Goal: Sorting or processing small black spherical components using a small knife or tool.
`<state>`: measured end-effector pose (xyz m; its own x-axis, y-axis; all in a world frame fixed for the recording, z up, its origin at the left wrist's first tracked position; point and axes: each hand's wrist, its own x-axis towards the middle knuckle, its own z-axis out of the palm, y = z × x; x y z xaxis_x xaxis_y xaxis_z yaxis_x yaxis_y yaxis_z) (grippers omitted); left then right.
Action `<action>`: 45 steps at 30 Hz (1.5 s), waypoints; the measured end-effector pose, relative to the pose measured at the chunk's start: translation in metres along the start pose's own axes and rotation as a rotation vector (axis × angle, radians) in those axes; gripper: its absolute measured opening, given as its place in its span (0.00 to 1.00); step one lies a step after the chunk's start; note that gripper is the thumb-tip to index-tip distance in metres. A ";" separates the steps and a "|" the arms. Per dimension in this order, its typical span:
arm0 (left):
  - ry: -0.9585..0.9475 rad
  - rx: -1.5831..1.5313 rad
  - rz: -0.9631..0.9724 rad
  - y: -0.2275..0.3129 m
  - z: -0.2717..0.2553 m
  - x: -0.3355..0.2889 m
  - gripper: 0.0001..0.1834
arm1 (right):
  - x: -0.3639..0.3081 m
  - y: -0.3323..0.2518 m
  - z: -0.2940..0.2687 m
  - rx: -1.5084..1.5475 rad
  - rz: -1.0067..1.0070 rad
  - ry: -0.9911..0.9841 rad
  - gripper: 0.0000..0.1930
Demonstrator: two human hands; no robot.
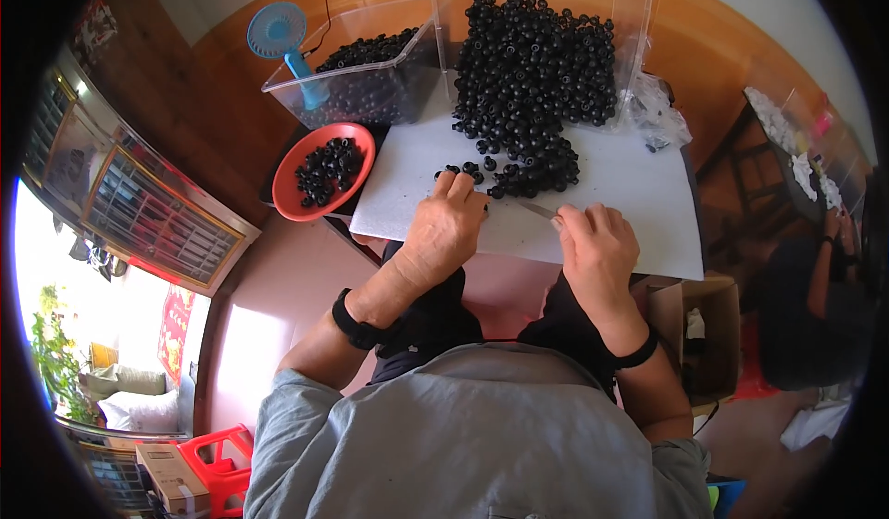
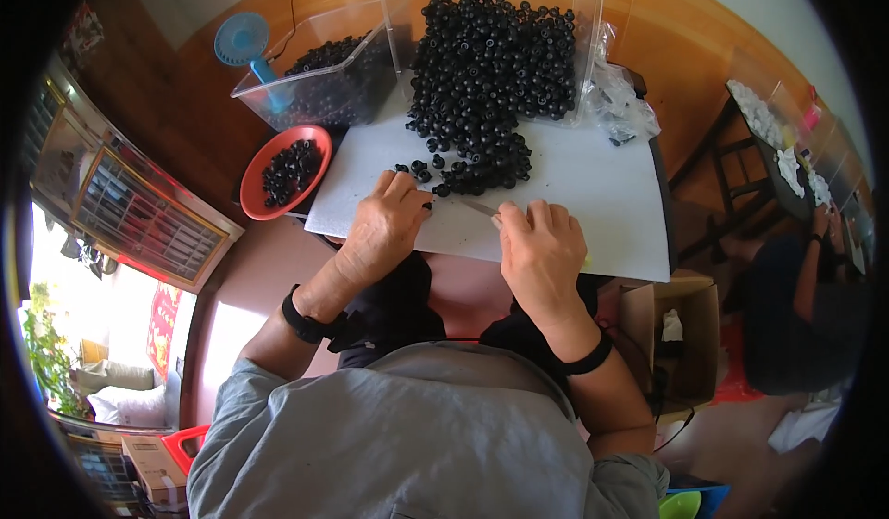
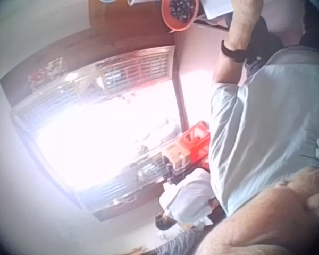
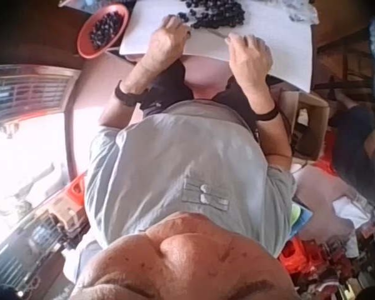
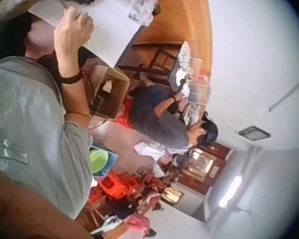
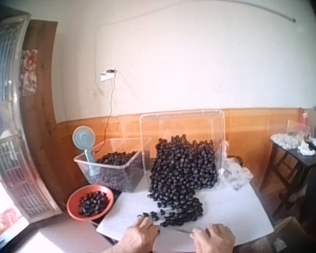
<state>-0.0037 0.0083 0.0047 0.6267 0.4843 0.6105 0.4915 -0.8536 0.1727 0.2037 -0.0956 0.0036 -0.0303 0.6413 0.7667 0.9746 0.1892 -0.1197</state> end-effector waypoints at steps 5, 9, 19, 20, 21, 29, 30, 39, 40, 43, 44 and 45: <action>0.009 -0.006 0.025 -0.004 0.002 0.000 0.06 | -0.009 0.006 0.001 -0.136 -0.152 -0.159 0.15; 0.029 -0.010 0.016 -0.007 0.005 -0.006 0.06 | -0.012 0.013 -0.015 -0.126 -0.216 -0.166 0.16; -0.190 -1.079 -0.602 0.010 -0.011 0.002 0.12 | 0.004 0.007 -0.021 0.597 0.316 -0.012 0.07; -0.175 -1.290 -0.642 0.010 -0.009 0.001 0.12 | 0.002 0.007 -0.017 0.622 0.319 -0.029 0.04; -0.155 -1.501 -0.680 0.010 -0.007 0.001 0.12 | 0.004 0.005 -0.016 0.619 0.318 -0.028 0.04; -0.061 -1.763 -0.704 0.019 0.007 -0.004 0.12 | 0.010 -0.002 -0.006 0.749 0.502 -0.207 0.13; -0.065 -1.808 -0.699 0.017 0.010 -0.007 0.12 | 0.009 -0.002 -0.004 0.730 0.521 -0.201 0.14; -0.022 -1.804 -0.678 0.017 0.014 -0.013 0.17 | 0.007 -0.006 0.010 0.560 0.421 -0.104 0.15; -0.021 -1.804 -0.681 0.018 0.015 -0.013 0.17 | 0.007 -0.007 0.010 0.561 0.422 -0.106 0.15; -0.010 -1.804 -0.663 0.018 0.015 -0.014 0.17 | 0.008 -0.008 0.009 0.545 0.414 -0.117 0.14; -0.002 -1.790 -0.653 0.019 0.015 -0.014 0.16 | 0.008 -0.007 0.009 0.544 0.407 -0.123 0.14; 0.006 -1.776 -0.643 0.019 0.014 -0.013 0.16 | 0.009 -0.007 0.008 0.543 0.400 -0.129 0.14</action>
<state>0.0063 -0.0120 -0.0113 0.6230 0.7698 0.1389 -0.4946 0.2501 0.8324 0.1951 -0.0851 0.0056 0.2498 0.8167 0.5202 0.6684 0.2433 -0.7029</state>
